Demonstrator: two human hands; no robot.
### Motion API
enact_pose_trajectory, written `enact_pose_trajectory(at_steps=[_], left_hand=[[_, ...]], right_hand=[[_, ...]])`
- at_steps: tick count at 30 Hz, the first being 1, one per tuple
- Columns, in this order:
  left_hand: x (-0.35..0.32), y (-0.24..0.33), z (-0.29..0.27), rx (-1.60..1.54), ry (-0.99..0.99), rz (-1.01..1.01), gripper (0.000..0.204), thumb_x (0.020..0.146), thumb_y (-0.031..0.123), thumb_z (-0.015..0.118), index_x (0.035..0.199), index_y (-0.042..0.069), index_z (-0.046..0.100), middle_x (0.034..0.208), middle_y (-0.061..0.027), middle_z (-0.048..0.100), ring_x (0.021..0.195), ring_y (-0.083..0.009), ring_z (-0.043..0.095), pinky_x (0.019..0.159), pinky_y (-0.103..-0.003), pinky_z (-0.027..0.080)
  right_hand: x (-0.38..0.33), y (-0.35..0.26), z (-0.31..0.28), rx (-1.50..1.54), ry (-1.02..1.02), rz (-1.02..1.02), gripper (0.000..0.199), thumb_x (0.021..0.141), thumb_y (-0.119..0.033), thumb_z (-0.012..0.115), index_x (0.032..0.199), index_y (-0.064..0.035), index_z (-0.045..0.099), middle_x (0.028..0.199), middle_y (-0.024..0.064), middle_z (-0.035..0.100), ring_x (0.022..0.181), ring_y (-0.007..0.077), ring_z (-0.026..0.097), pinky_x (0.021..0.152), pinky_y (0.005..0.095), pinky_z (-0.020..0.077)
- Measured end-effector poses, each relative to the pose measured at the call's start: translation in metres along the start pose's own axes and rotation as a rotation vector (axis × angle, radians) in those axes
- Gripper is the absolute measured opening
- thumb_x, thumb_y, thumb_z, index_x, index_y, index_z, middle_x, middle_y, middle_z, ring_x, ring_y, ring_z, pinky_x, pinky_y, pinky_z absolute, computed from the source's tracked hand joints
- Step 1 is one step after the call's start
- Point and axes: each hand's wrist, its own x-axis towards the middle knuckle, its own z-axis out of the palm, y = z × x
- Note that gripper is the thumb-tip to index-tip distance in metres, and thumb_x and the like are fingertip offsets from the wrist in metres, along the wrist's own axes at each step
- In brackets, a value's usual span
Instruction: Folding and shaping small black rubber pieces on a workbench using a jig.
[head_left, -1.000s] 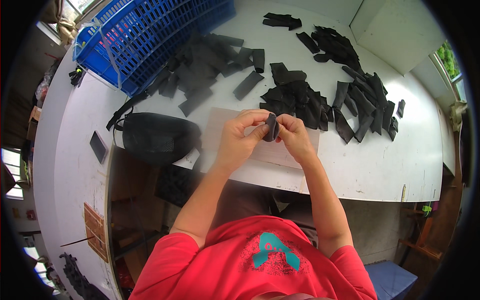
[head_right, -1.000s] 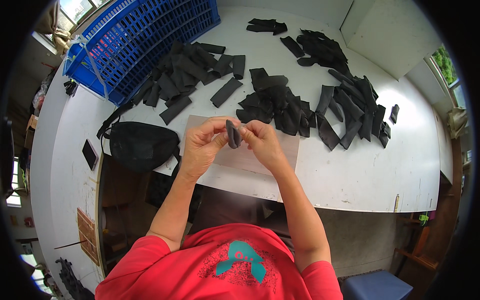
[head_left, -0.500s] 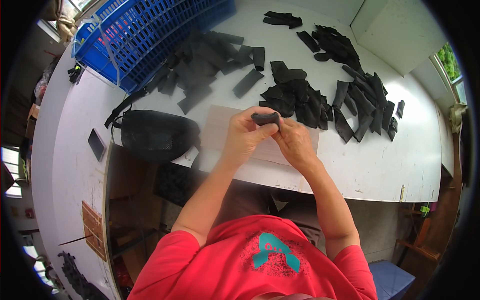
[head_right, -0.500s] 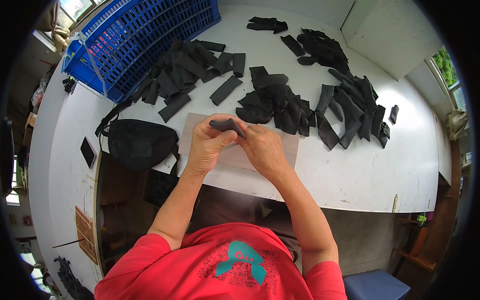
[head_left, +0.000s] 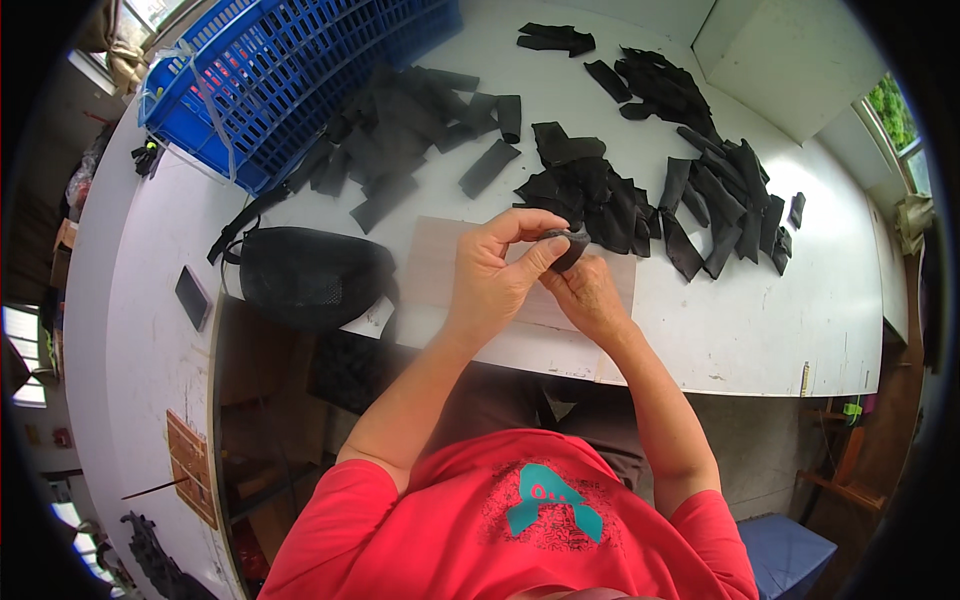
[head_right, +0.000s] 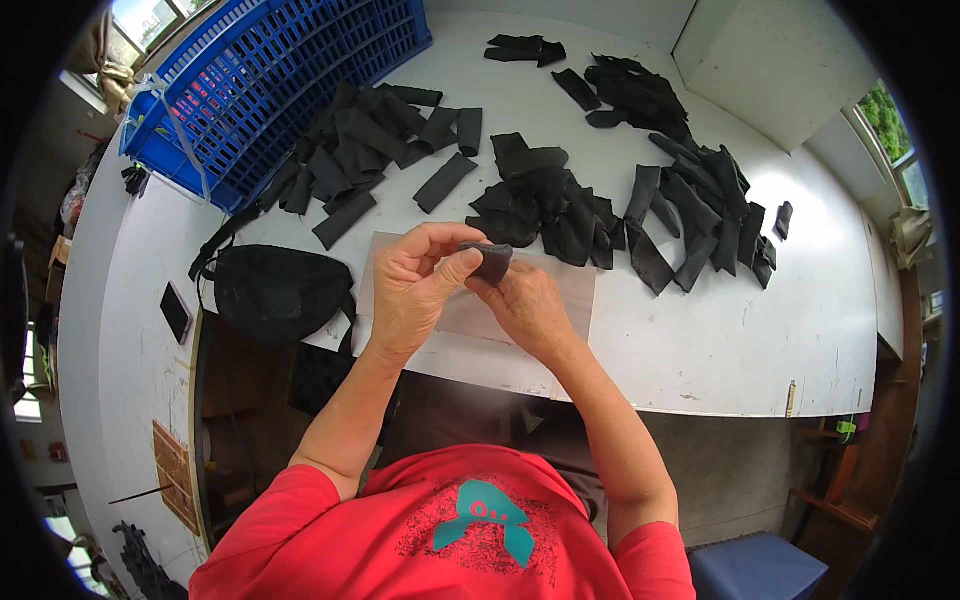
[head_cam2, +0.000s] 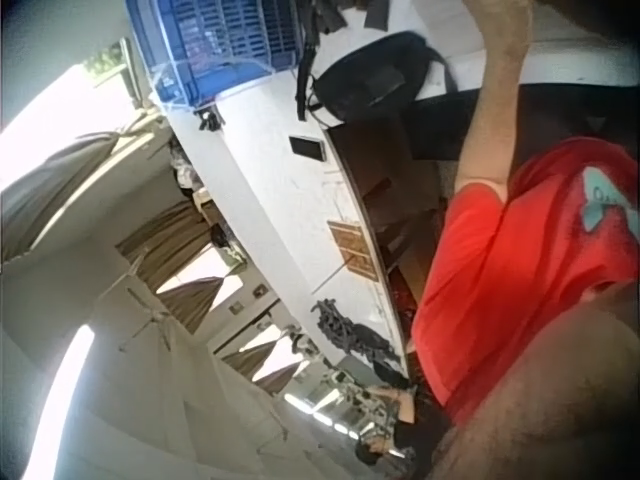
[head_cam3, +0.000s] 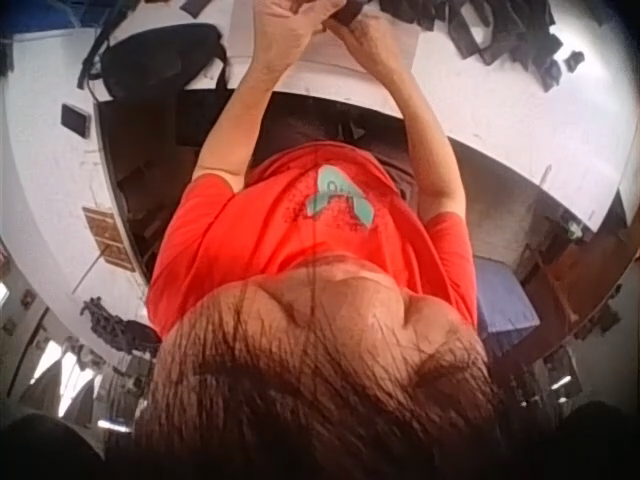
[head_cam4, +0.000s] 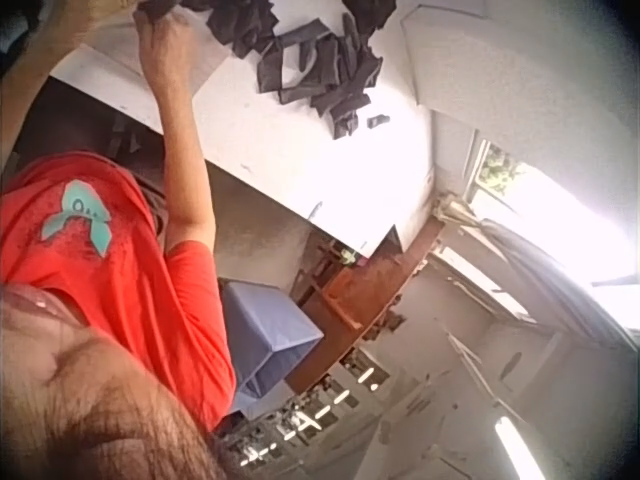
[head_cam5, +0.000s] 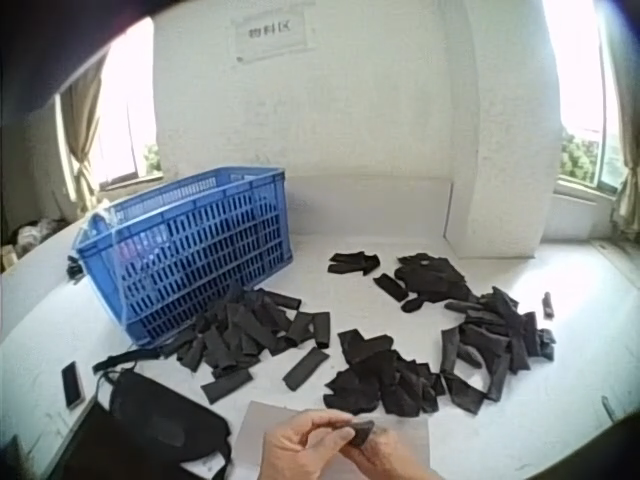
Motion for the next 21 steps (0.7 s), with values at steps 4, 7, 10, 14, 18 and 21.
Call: enact_pose_trajectory(at_steps=[4, 7, 10, 14, 18, 21], left_hand=[[-0.002, 0.002, 0.0, -0.085, 0.046, -0.04, 0.008, 0.076, 0.006, 0.061, 0.082, 0.0, 0.061, 0.076, -0.0015, 0.061, 0.07, -0.008, 0.054, 0.066, -0.021, 0.042], [0.003, 0.004, -0.004, 0.096, -0.006, -0.023, 0.008, 0.076, 0.006, 0.061, 0.081, 0.001, 0.061, 0.074, -0.0012, 0.06, 0.067, -0.0075, 0.052, 0.062, -0.021, 0.041], [0.001, 0.003, -0.005, 0.29, -0.045, 0.057, 0.007, 0.075, 0.007, 0.062, 0.08, 0.002, 0.062, 0.073, -0.0007, 0.06, 0.064, -0.0074, 0.051, 0.058, -0.021, 0.04], [-0.002, -0.003, -0.003, 0.02, 0.084, 0.003, 0.01, 0.08, 0.01, 0.059, 0.085, 0.002, 0.062, 0.075, -0.0044, 0.061, 0.068, -0.0092, 0.054, 0.065, -0.021, 0.043], [-0.007, -0.007, -0.011, -0.322, 0.178, -0.009, 0.011, 0.08, 0.011, 0.059, 0.082, 0.001, 0.06, 0.08, -0.0059, 0.061, 0.069, -0.0127, 0.054, 0.061, -0.023, 0.042], [-0.006, -0.017, -0.021, -0.696, 0.172, -0.009, 0.013, 0.082, 0.014, 0.055, 0.089, 0.004, 0.06, 0.088, -0.01, 0.06, 0.086, -0.0208, 0.055, 0.082, -0.032, 0.041]], right_hand=[[0.006, -0.013, -0.01, -0.059, -0.058, 0.039, 0.017, 0.078, -0.019, 0.057, 0.077, -0.0018, 0.058, 0.07, 0.0143, 0.058, 0.064, 0.0301, 0.056, 0.054, 0.038, 0.042], [0.005, -0.005, -0.009, -0.061, 0.01, -0.068, 0.019, 0.079, -0.02, 0.056, 0.075, -0.0022, 0.059, 0.067, 0.014, 0.057, 0.061, 0.0306, 0.055, 0.052, 0.0378, 0.0417], [-0.005, 0.012, 0.017, 0.038, 0.042, -0.025, 0.019, 0.079, -0.021, 0.056, 0.073, -0.0024, 0.058, 0.062, 0.0136, 0.056, 0.057, 0.0315, 0.054, 0.05, 0.0383, 0.0407], [0.005, 0.003, 0.013, -0.126, 0.047, -0.019, 0.025, 0.079, -0.024, 0.057, 0.069, -0.0012, 0.055, 0.057, 0.0135, 0.054, 0.054, 0.0326, 0.052, 0.049, 0.0402, 0.0394], [0.01, -0.02, -0.009, -0.243, -0.045, -0.022, 0.029, 0.08, -0.027, 0.055, 0.067, -0.0005, 0.053, 0.057, 0.0131, 0.053, 0.053, 0.0332, 0.051, 0.049, 0.041, 0.0388], [0.012, -0.022, -0.009, -0.217, -0.018, -0.059, 0.03, 0.081, -0.027, 0.054, 0.067, -0.0005, 0.051, 0.058, 0.013, 0.052, 0.053, 0.0334, 0.05, 0.049, 0.0414, 0.0383]])
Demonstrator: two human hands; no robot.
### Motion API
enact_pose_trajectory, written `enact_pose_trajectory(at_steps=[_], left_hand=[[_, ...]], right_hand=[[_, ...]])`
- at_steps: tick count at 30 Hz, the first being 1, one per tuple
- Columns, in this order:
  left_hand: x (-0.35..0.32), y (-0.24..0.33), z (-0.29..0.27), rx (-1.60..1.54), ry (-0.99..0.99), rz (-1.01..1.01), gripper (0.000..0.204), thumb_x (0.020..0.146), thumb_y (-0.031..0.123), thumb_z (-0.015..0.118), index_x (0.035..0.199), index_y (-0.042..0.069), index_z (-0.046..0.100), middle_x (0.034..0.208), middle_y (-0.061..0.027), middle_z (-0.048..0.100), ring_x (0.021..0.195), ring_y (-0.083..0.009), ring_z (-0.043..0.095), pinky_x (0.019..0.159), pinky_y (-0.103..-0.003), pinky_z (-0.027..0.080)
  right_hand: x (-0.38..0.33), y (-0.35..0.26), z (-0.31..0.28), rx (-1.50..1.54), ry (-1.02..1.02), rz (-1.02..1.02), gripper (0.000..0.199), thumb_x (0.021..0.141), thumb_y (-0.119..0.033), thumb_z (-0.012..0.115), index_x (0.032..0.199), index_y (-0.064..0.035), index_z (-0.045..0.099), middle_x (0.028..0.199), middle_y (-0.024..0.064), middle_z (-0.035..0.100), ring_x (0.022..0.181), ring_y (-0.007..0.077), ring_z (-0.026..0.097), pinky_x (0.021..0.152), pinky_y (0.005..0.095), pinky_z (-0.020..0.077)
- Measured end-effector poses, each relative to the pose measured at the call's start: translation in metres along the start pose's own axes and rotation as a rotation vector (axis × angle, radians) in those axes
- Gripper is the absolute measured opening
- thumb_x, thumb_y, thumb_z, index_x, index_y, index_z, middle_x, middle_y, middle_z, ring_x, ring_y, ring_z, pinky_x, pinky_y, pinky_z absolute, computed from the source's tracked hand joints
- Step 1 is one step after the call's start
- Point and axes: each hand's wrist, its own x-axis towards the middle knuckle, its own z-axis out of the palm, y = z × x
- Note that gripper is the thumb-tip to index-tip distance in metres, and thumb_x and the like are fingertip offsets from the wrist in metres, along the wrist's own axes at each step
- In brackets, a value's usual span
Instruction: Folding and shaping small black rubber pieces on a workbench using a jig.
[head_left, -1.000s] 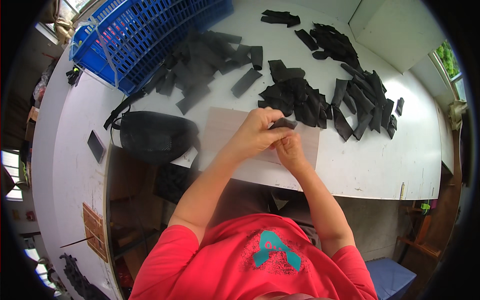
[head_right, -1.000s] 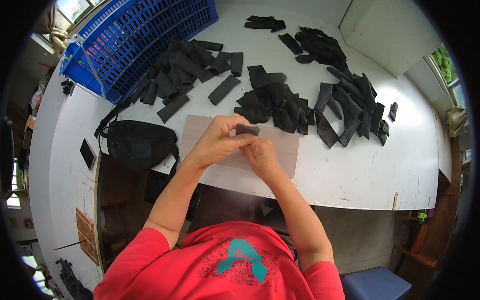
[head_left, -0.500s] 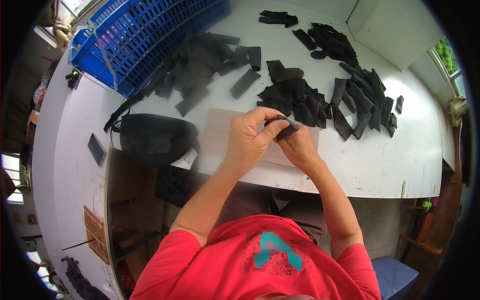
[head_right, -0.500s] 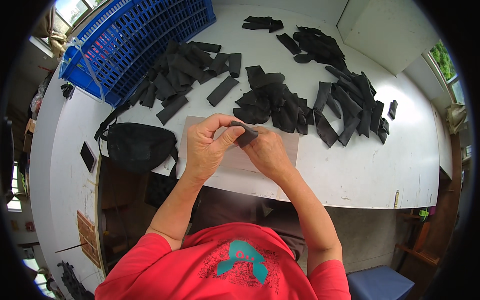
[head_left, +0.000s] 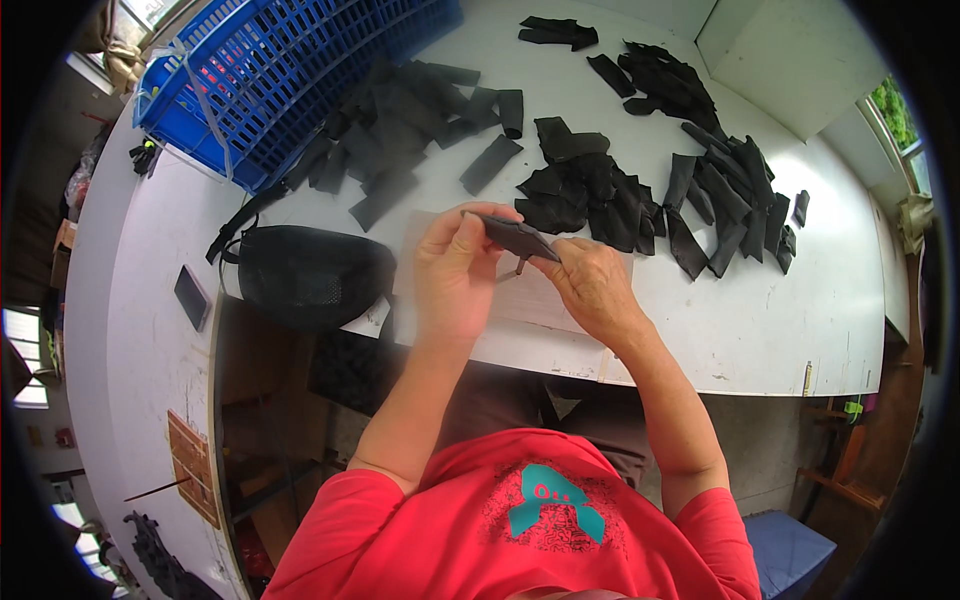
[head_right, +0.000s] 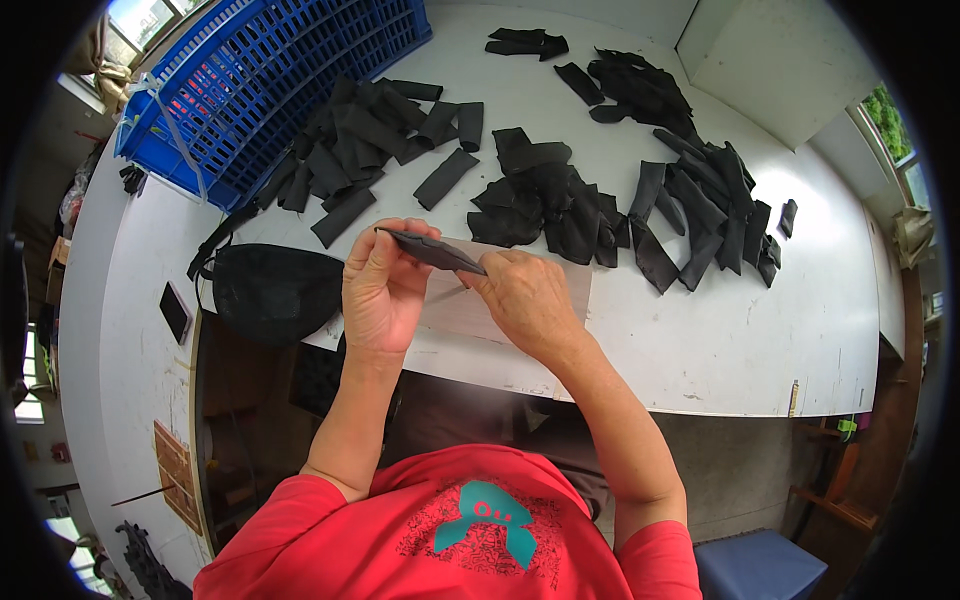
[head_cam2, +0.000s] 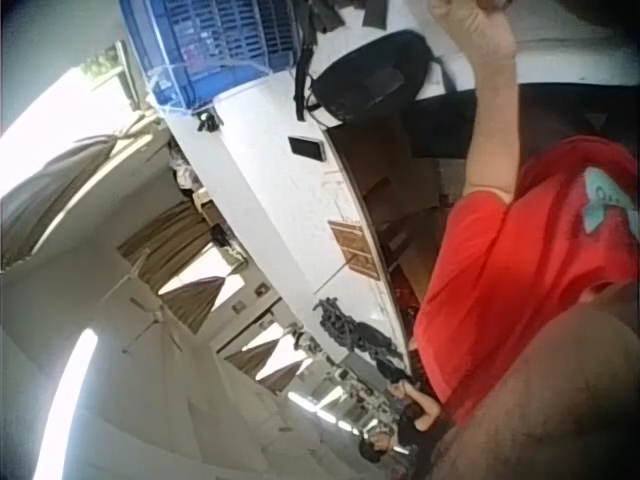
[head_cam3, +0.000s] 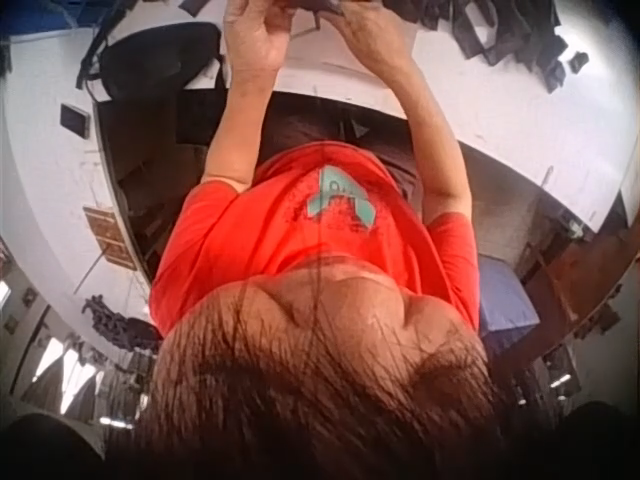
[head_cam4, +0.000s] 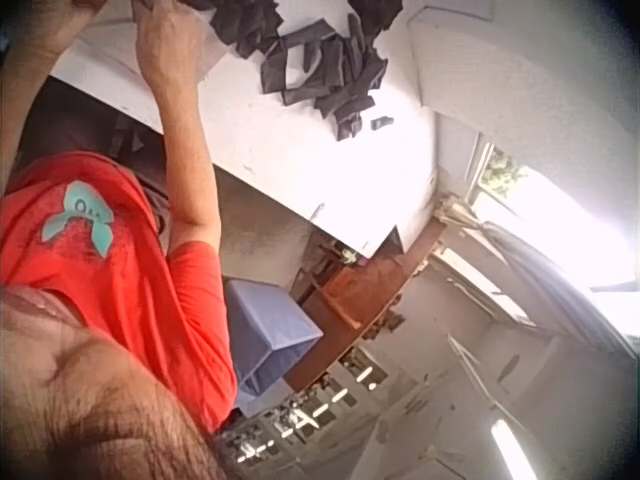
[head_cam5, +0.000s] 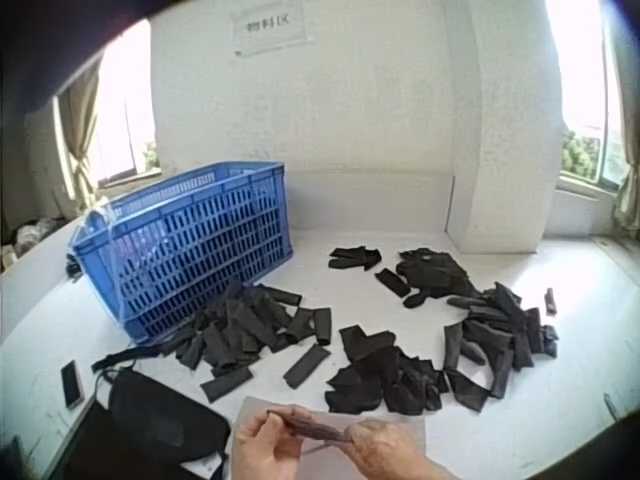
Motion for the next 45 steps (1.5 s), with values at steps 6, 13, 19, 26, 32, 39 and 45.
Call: enact_pose_trajectory(at_steps=[6, 13, 19, 26, 32, 39, 45], left_hand=[[-0.001, -0.004, -0.007, 0.091, 0.002, -0.006, 0.013, 0.082, 0.014, 0.055, 0.089, 0.004, 0.059, 0.092, -0.0107, 0.059, 0.09, -0.0257, 0.054, 0.084, -0.037, 0.04], [-0.008, -0.013, -0.013, 0.376, -0.083, 0.101, 0.028, 0.089, 0.026, 0.043, 0.101, 0.003, 0.055, 0.101, -0.0133, 0.056, 0.099, -0.0228, 0.05, 0.091, -0.036, 0.033], [-0.028, -0.069, -0.033, 0.716, -0.132, -0.047, 0.063, 0.088, 0.051, 0.025, 0.126, 0.001, 0.034, 0.122, -0.0137, 0.042, 0.112, -0.0208, 0.04, 0.096, -0.031, 0.027], [-0.001, -0.099, -0.012, 0.649, -0.106, -0.037, 0.044, 0.089, 0.033, 0.038, 0.118, 0.0, 0.042, 0.109, -0.0142, 0.05, 0.101, -0.0208, 0.047, 0.088, -0.032, 0.034], [0.139, -0.114, -0.033, 1.527, 0.165, 0.256, 0.026, 0.076, 0.019, 0.057, 0.092, -0.002, 0.055, 0.089, -0.0162, 0.058, 0.08, -0.0295, 0.057, 0.07, -0.036, 0.045], [0.161, -0.124, -0.046, 1.621, 0.18, 0.013, 0.012, 0.067, 0.016, 0.062, 0.076, 0.007, 0.06, 0.083, -0.012, 0.061, 0.08, -0.0304, 0.057, 0.067, -0.04, 0.045], [0.085, -0.037, -0.023, 0.957, 0.249, 0.229, 0.014, 0.076, 0.007, 0.061, 0.085, -0.003, 0.059, 0.067, -0.0032, 0.059, 0.055, -0.0067, 0.053, 0.052, -0.018, 0.04]], right_hand=[[0.001, 0.003, 0.023, -0.066, 0.015, 0.007, 0.027, 0.082, -0.025, 0.053, 0.069, -0.002, 0.051, 0.062, 0.0136, 0.054, 0.054, 0.0327, 0.051, 0.049, 0.0405, 0.0382], [-0.002, 0.0, 0.017, 0.112, -0.057, 0.074, 0.026, 0.082, -0.022, 0.054, 0.067, -0.0008, 0.051, 0.061, 0.014, 0.054, 0.054, 0.0317, 0.052, 0.049, 0.0392, 0.0388], [0.029, -0.015, -0.063, 0.948, 0.009, 0.077, 0.045, 0.09, -0.031, 0.042, 0.063, 0.0028, 0.055, 0.057, 0.0073, 0.056, 0.048, 0.0109, 0.05, 0.047, 0.023, 0.0398], [-0.005, 0.097, -0.107, 0.777, 0.644, 0.629, 0.042, 0.089, -0.037, 0.04, 0.092, 0.0037, 0.052, 0.064, 0.0049, 0.055, 0.054, 0.0084, 0.049, 0.048, 0.0212, 0.0368], [-0.117, 0.056, -0.032, 0.82, 0.415, 0.73, 0.031, 0.089, -0.024, 0.043, 0.082, 0.0041, 0.054, 0.06, 0.0055, 0.053, 0.052, 0.0102, 0.048, 0.049, 0.0211, 0.0372], [-0.176, 0.03, -0.015, 0.742, 0.321, 0.812, 0.03, 0.089, -0.021, 0.044, 0.078, 0.0033, 0.057, 0.06, 0.004, 0.055, 0.053, 0.0096, 0.05, 0.051, 0.0213, 0.0417], [-0.141, 0.009, -0.014, 0.797, 0.155, 0.71, 0.029, 0.088, -0.02, 0.045, 0.08, 0.005, 0.057, 0.06, 0.0038, 0.055, 0.056, 0.0094, 0.051, 0.054, 0.0217, 0.0428]])
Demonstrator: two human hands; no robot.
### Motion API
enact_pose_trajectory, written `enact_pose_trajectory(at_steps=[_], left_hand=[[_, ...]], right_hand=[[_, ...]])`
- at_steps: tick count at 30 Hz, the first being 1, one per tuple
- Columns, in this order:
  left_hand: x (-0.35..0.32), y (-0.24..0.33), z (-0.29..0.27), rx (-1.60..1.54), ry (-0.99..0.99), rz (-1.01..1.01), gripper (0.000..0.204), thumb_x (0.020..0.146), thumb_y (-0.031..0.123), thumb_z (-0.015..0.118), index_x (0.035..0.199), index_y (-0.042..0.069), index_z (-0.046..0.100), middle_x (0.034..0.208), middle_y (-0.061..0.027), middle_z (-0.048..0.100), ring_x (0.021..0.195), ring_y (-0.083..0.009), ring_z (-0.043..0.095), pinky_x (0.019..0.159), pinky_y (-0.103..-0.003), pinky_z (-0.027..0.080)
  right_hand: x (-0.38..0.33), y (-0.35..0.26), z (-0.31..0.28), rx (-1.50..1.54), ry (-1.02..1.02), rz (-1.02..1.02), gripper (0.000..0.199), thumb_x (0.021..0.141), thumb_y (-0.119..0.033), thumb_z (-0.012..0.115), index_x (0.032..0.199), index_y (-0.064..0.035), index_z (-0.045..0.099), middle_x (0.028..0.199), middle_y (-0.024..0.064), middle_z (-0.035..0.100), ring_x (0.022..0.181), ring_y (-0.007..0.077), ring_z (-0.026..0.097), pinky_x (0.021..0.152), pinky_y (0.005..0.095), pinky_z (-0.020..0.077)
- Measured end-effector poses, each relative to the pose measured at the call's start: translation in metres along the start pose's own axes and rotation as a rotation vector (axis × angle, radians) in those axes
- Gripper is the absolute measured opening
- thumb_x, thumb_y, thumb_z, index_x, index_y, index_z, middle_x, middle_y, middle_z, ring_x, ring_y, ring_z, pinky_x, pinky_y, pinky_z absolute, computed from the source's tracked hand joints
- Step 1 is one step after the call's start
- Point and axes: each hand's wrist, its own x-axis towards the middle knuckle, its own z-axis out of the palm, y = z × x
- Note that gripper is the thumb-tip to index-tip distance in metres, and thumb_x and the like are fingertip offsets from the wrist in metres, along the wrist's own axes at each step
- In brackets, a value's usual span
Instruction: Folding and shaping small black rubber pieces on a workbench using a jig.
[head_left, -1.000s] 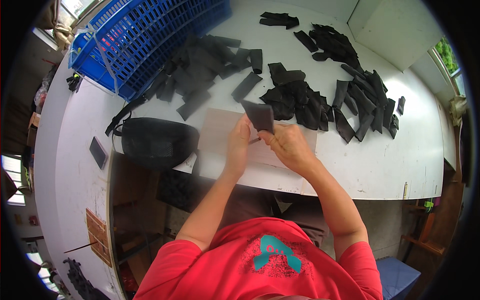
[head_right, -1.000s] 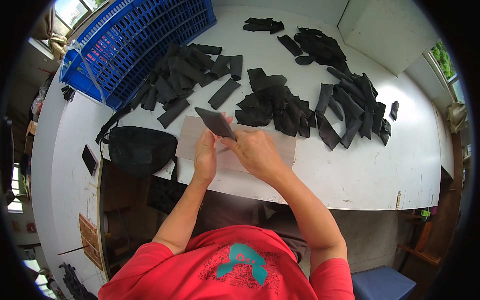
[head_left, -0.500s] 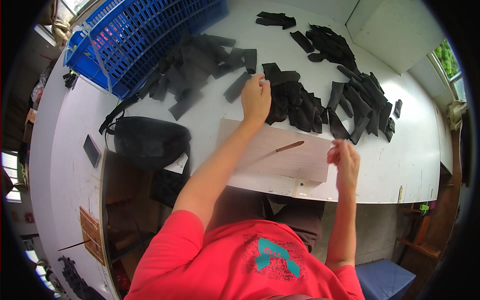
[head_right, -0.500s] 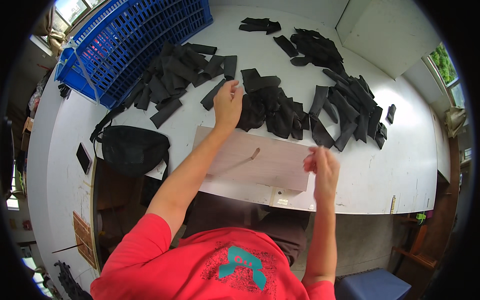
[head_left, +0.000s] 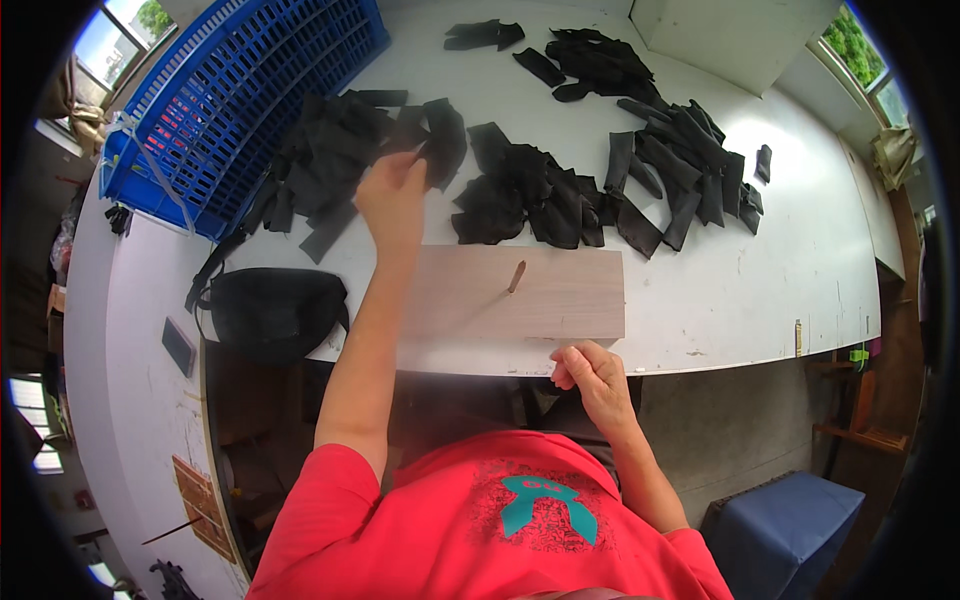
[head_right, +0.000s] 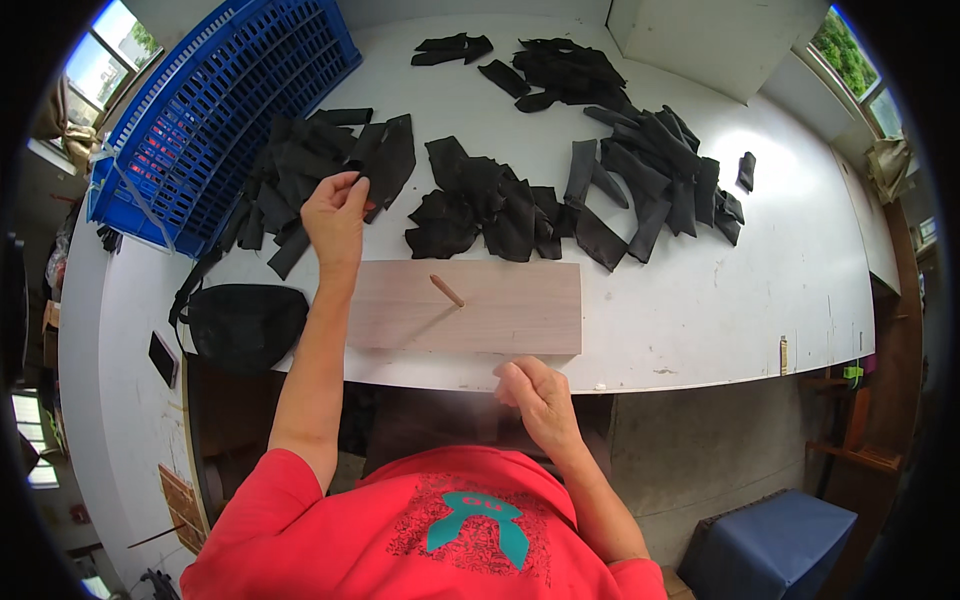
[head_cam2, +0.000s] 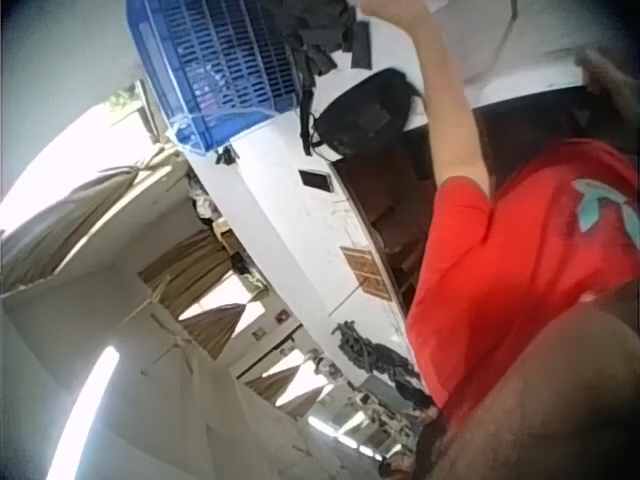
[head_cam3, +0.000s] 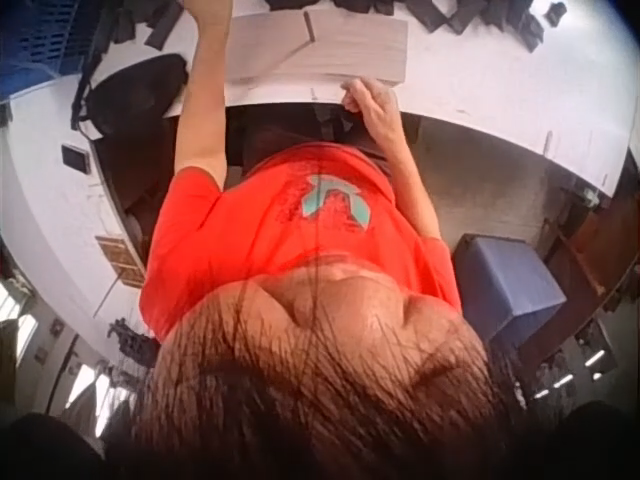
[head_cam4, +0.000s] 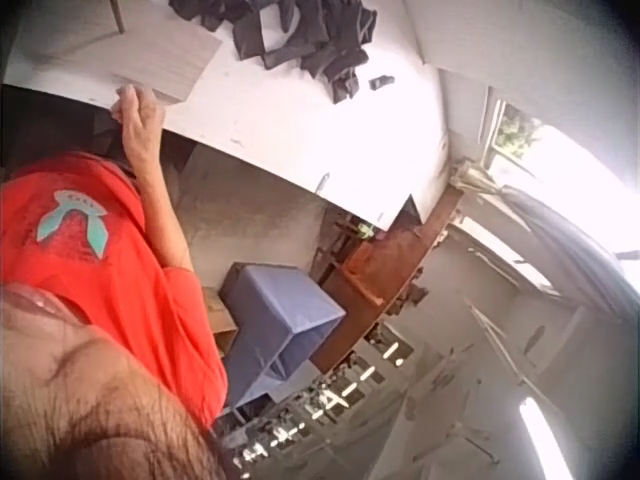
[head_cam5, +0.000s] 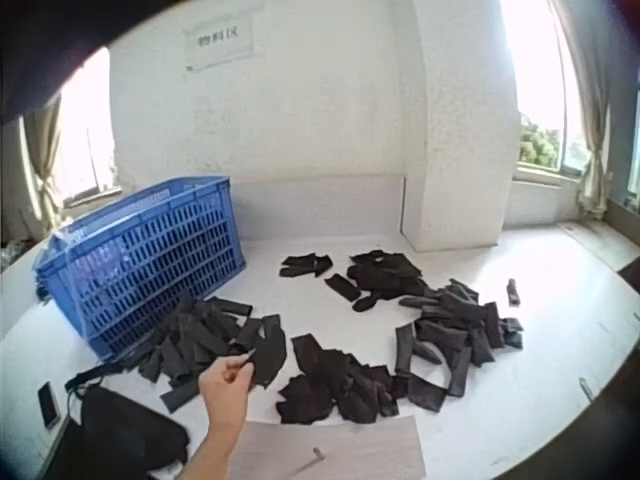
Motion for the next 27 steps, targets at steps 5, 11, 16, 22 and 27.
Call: enact_pose_trajectory(at_steps=[5, 11, 16, 22, 27], left_hand=[[-0.094, 0.059, -0.071, -0.297, -0.148, -0.38, 0.012, 0.075, 0.002, 0.06, 0.085, -0.001, 0.057, 0.069, -0.0025, 0.059, 0.057, -0.0066, 0.051, 0.054, -0.018, 0.04], [-0.162, 0.075, -0.075, -0.074, -0.376, -0.419, 0.018, 0.075, -0.003, 0.06, 0.091, -0.002, 0.051, 0.068, -0.0009, 0.056, 0.057, -0.004, 0.05, 0.051, -0.017, 0.041], [-0.169, 0.074, -0.061, -0.503, -0.375, -0.574, 0.02, 0.079, 0.006, 0.056, 0.097, -0.002, 0.051, 0.079, -0.0057, 0.057, 0.067, -0.0096, 0.053, 0.061, -0.02, 0.041], [-0.167, 0.069, -0.051, -0.64, -0.588, -0.793, 0.026, 0.076, 0.013, 0.056, 0.098, -0.002, 0.052, 0.084, -0.0075, 0.059, 0.069, -0.0127, 0.054, 0.061, -0.021, 0.04], [-0.172, 0.072, -0.042, -0.514, -0.573, -0.675, 0.02, 0.073, 0.008, 0.06, 0.09, -0.002, 0.056, 0.077, -0.0051, 0.059, 0.065, -0.0093, 0.054, 0.059, -0.019, 0.04]], right_hand=[[0.011, -0.017, 0.043, 0.702, -0.515, 0.175, 0.035, 0.084, -0.031, 0.053, 0.099, 0.0, 0.054, 0.085, 0.0061, 0.058, 0.08, 0.0135, 0.054, 0.067, 0.0247, 0.043], [0.003, -0.023, 0.074, 1.036, -0.377, 0.243, 0.037, 0.075, -0.02, 0.066, 0.104, -0.0035, 0.05, 0.093, 0.0066, 0.058, 0.091, 0.0184, 0.054, 0.078, 0.0313, 0.0431], [0.001, -0.019, 0.056, 0.961, -0.214, 0.242, 0.025, 0.077, -0.017, 0.063, 0.095, -0.0034, 0.053, 0.085, 0.006, 0.059, 0.079, 0.018, 0.057, 0.069, 0.0318, 0.0468], [-0.004, -0.011, 0.037, 0.987, -0.094, 0.122, 0.019, 0.08, -0.015, 0.059, 0.093, -0.004, 0.052, 0.084, 0.0053, 0.057, 0.075, 0.0166, 0.056, 0.065, 0.0318, 0.0458], [-0.007, -0.016, 0.037, 1.011, -0.042, 0.12, 0.015, 0.08, -0.01, 0.058, 0.093, -0.0041, 0.051, 0.083, 0.0037, 0.056, 0.076, 0.0157, 0.056, 0.067, 0.0312, 0.0467]])
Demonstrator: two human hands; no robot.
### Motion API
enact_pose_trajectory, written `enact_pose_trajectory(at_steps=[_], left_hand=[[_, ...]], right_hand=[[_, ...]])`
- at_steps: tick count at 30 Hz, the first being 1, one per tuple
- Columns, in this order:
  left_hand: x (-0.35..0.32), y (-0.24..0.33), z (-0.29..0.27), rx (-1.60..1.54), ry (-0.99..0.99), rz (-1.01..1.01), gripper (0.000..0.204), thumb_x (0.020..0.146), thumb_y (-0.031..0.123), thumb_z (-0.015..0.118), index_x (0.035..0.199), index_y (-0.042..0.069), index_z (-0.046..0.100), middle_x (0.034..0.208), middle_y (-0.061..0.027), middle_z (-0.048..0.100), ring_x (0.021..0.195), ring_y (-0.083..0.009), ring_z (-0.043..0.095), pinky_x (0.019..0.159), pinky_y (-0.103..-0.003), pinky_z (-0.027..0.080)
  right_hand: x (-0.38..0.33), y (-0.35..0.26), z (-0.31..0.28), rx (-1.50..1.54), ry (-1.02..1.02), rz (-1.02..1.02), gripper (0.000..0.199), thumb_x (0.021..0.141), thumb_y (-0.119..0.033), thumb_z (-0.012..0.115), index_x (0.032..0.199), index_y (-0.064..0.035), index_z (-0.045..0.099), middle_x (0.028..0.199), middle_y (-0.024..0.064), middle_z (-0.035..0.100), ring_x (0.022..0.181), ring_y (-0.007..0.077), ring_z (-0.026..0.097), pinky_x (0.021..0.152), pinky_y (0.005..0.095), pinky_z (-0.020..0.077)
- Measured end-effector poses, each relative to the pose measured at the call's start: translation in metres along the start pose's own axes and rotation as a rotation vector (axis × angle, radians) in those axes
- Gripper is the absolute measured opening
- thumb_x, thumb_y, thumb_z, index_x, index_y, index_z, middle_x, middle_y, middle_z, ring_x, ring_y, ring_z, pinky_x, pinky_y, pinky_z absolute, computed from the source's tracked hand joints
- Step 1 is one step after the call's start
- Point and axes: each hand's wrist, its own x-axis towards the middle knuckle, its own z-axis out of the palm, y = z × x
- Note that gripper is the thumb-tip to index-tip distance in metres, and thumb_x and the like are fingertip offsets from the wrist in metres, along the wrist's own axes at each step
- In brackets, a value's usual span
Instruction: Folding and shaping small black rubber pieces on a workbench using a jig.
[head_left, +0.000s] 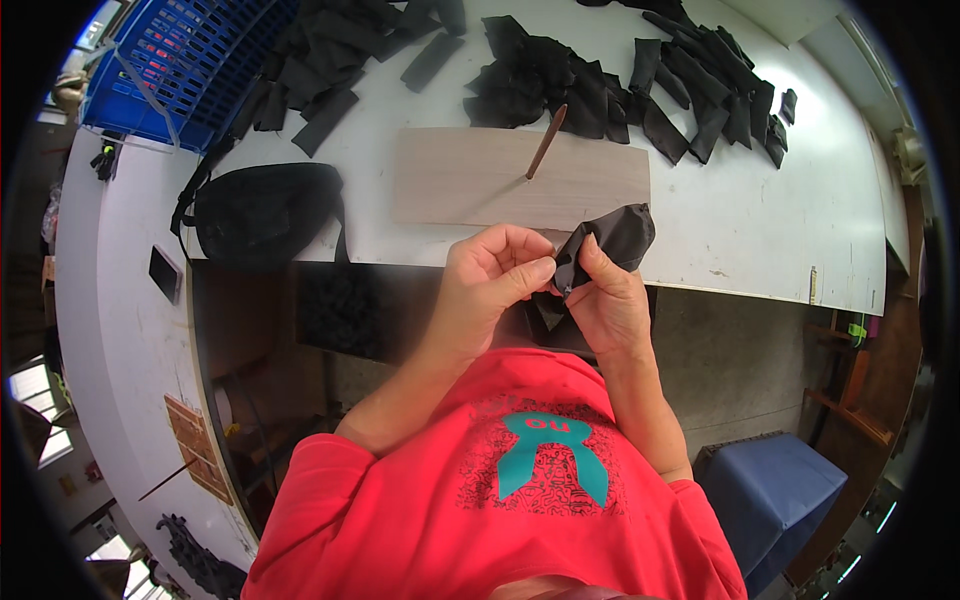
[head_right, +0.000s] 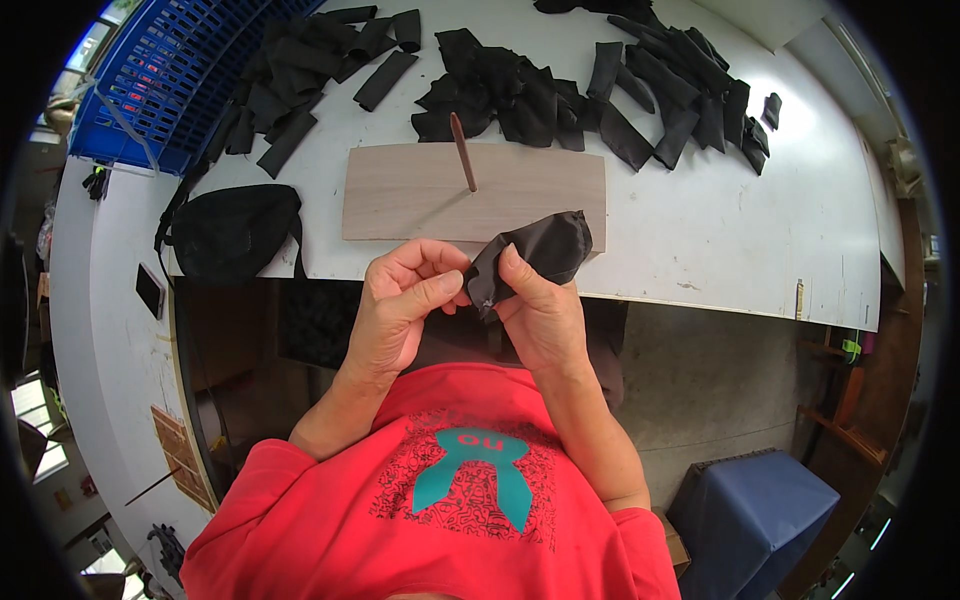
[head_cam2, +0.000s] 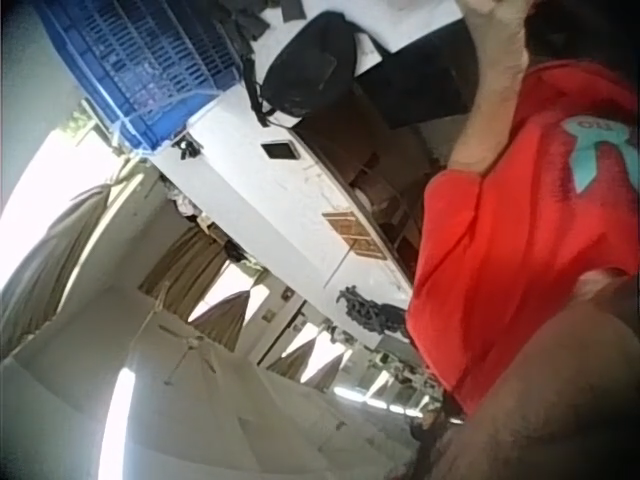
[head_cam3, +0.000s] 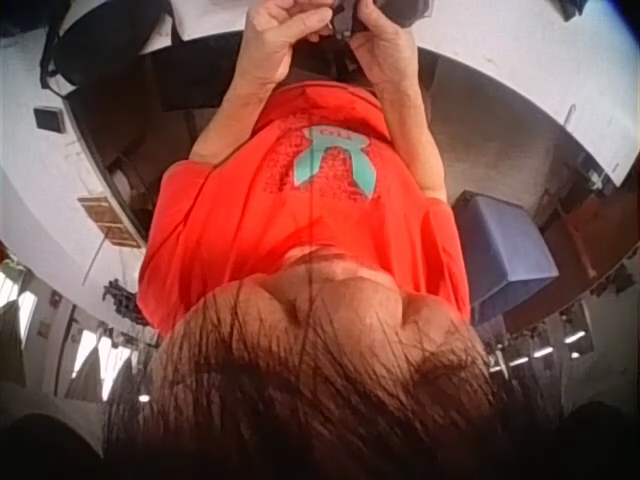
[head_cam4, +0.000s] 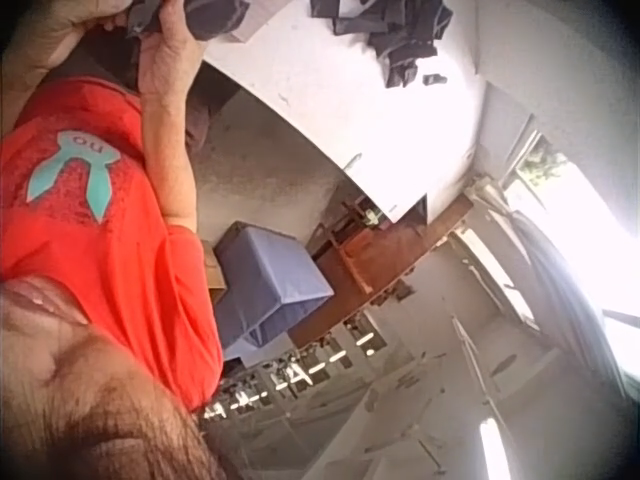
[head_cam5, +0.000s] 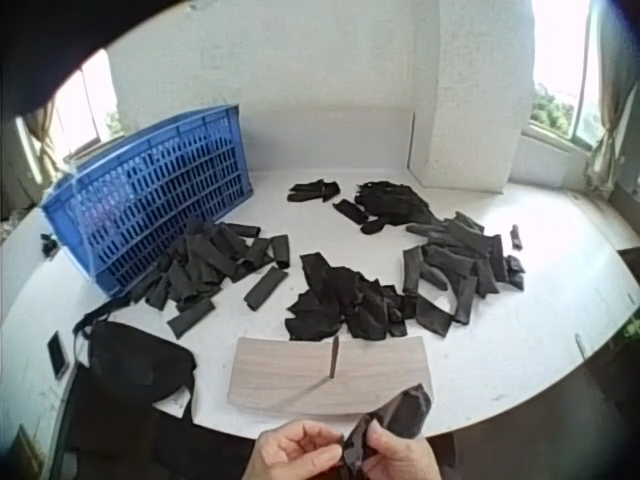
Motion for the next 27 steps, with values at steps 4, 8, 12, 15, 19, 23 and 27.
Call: enact_pose_trajectory(at_steps=[4, 8, 12, 15, 19, 23, 27], left_hand=[[0.0, 0.003, 0.006, 0.058, 0.014, 0.015, 0.016, 0.072, 0.006, 0.062, 0.085, -0.001, 0.058, 0.073, -0.0038, 0.058, 0.063, -0.0072, 0.053, 0.057, -0.018, 0.039], [0.001, 0.006, 0.003, 0.179, 0.046, 0.039, 0.009, 0.073, 0.004, 0.062, 0.079, 0.0, 0.06, 0.066, -0.0018, 0.057, 0.058, -0.0059, 0.051, 0.053, -0.017, 0.039], [0.005, 0.01, -0.009, 0.222, -0.005, -0.077, 0.006, 0.074, 0.006, 0.062, 0.078, 0.001, 0.06, 0.063, -0.0009, 0.056, 0.053, -0.0054, 0.049, 0.05, -0.017, 0.037], [0.005, 0.011, -0.014, 0.024, -0.058, -0.185, 0.006, 0.075, 0.007, 0.062, 0.078, 0.002, 0.06, 0.063, -0.0007, 0.056, 0.053, -0.0049, 0.047, 0.049, -0.016, 0.036], [0.003, 0.002, -0.011, 0.079, 0.012, -0.023, 0.007, 0.077, 0.008, 0.06, 0.079, 0.001, 0.058, 0.064, 0.0002, 0.055, 0.054, -0.0042, 0.046, 0.049, -0.015, 0.035], [-0.001, 0.001, 0.001, 0.378, 0.13, 0.23, 0.007, 0.08, 0.007, 0.059, 0.08, 0.0, 0.057, 0.065, 0.0017, 0.052, 0.058, -0.0023, 0.044, 0.052, -0.015, 0.035], [-0.003, 0.002, 0.009, 0.479, 0.116, 0.269, 0.005, 0.08, 0.004, 0.056, 0.081, -0.001, 0.054, 0.069, -0.002, 0.055, 0.062, -0.0073, 0.049, 0.056, -0.02, 0.04]], right_hand=[[0.0, 0.0, 0.002, 0.002, 0.017, -0.027, 0.015, 0.08, -0.008, 0.058, 0.093, -0.0038, 0.052, 0.083, 0.0039, 0.056, 0.076, 0.0152, 0.056, 0.068, 0.0307, 0.047], [0.003, 0.001, -0.005, -0.026, -0.016, 0.01, 0.014, 0.08, -0.008, 0.058, 0.092, -0.0036, 0.052, 0.083, 0.0042, 0.056, 0.076, 0.015, 0.056, 0.069, 0.0301, 0.0463], [0.005, -0.001, -0.011, -0.006, -0.031, 0.076, 0.014, 0.079, -0.007, 0.059, 0.091, -0.0035, 0.052, 0.082, 0.0042, 0.057, 0.076, 0.0152, 0.056, 0.07, 0.0297, 0.0458], [0.004, -0.002, -0.011, 0.027, -0.123, 0.175, 0.018, 0.08, -0.013, 0.059, 0.093, -0.0047, 0.051, 0.083, 0.0035, 0.056, 0.076, 0.0147, 0.055, 0.067, 0.0286, 0.0455], [-0.002, -0.013, -0.011, -0.75, -0.037, 0.175, 0.033, 0.078, -0.034, 0.061, 0.071, -0.0017, 0.054, 0.063, 0.0045, 0.054, 0.059, 0.0129, 0.052, 0.053, 0.0269, 0.0415], [-0.016, -0.018, -0.003, -1.401, 0.033, -0.299, 0.05, 0.068, -0.044, 0.067, 0.049, -0.0001, 0.05, 0.04, 0.0041, 0.042, 0.038, 0.0134, 0.041, 0.039, 0.0282, 0.0345], [-0.024, -0.02, 0.024, -1.297, 0.035, -0.53, 0.04, 0.06, -0.033, 0.075, 0.065, 0.001, 0.056, 0.055, 0.0045, 0.05, 0.045, 0.0114, 0.046, 0.043, 0.0241, 0.0377]])
